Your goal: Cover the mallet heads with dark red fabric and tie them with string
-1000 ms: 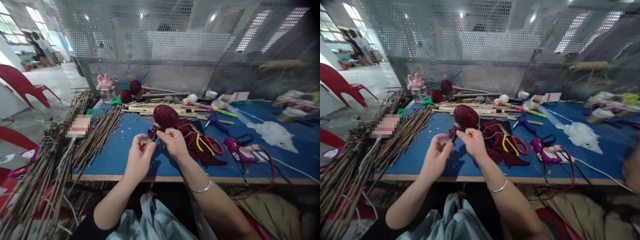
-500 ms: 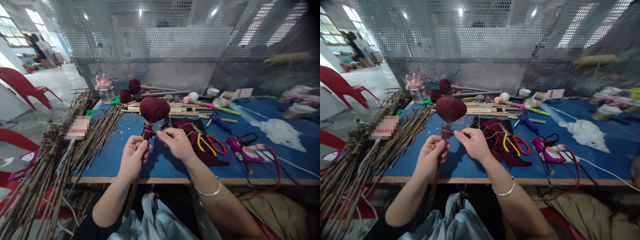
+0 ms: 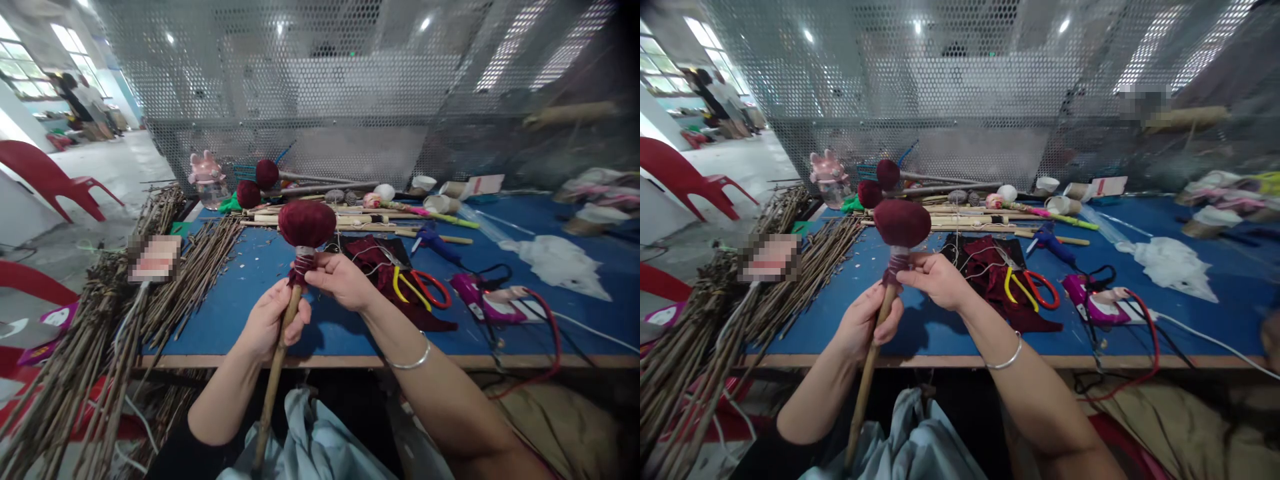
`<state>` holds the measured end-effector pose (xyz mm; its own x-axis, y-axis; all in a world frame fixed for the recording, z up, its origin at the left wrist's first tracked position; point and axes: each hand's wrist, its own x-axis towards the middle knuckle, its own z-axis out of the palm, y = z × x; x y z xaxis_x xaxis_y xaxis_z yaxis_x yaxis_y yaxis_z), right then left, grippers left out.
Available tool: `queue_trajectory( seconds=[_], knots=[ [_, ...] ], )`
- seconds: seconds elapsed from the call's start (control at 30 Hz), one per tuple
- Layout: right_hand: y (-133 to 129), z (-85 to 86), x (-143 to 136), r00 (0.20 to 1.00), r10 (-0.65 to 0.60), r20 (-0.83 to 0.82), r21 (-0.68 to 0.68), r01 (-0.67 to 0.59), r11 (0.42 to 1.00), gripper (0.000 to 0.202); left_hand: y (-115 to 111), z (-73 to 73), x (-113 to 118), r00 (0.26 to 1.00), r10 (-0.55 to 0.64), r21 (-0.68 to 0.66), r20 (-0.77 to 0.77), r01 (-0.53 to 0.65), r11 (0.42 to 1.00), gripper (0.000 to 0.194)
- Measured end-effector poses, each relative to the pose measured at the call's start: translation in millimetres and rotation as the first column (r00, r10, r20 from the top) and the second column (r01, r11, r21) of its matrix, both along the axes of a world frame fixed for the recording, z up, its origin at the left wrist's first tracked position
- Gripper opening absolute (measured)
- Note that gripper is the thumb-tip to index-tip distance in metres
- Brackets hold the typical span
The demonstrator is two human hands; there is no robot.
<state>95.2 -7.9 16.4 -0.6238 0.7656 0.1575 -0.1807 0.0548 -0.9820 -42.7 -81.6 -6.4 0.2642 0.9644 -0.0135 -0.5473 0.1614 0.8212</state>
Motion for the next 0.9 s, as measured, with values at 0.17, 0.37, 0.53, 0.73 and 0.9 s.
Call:
queue_trajectory(
  seconds=[0.17, 0.37, 0.53, 0.73, 0.9],
  knots=[
    [3.6, -0.3, -4.8, 0.999, -0.045, -0.014, -0.033, 0.044, 0.998, 0.026, 10.5, 11.4, 1.4, 0.952, 0.213, -0.001, -0.218, -0.219, 0.976, 0.035],
    [22.0, 18.7, -0.9, 0.993, -0.063, 0.103, 0.141, 0.048, 0.989, 0.028, 35.0, 40.8, 5.7, 0.930, 0.235, 0.082, -0.283, -0.221, 0.972, 0.030],
    [35.2, 27.1, 12.6, 0.943, -0.252, 0.216, 0.325, 0.174, 0.929, 0.018, 59.8, 43.7, 2.4, 0.910, 0.237, 0.127, -0.340, -0.205, 0.970, 0.028],
    [39.9, 20.9, 24.9, 0.959, -0.275, 0.075, 0.269, 0.246, 0.931, 0.017, 69.3, 33.8, 7.5, 0.862, 0.158, 0.077, -0.482, -0.138, 0.988, 0.032],
    [52.8, 7.4, 30.2, 0.940, -0.341, -0.005, 0.144, 0.339, 0.930, 0.017, 70.1, 27.5, 12.7, 0.870, 0.144, 0.024, -0.471, -0.150, 0.988, 0.035]
  ],
)
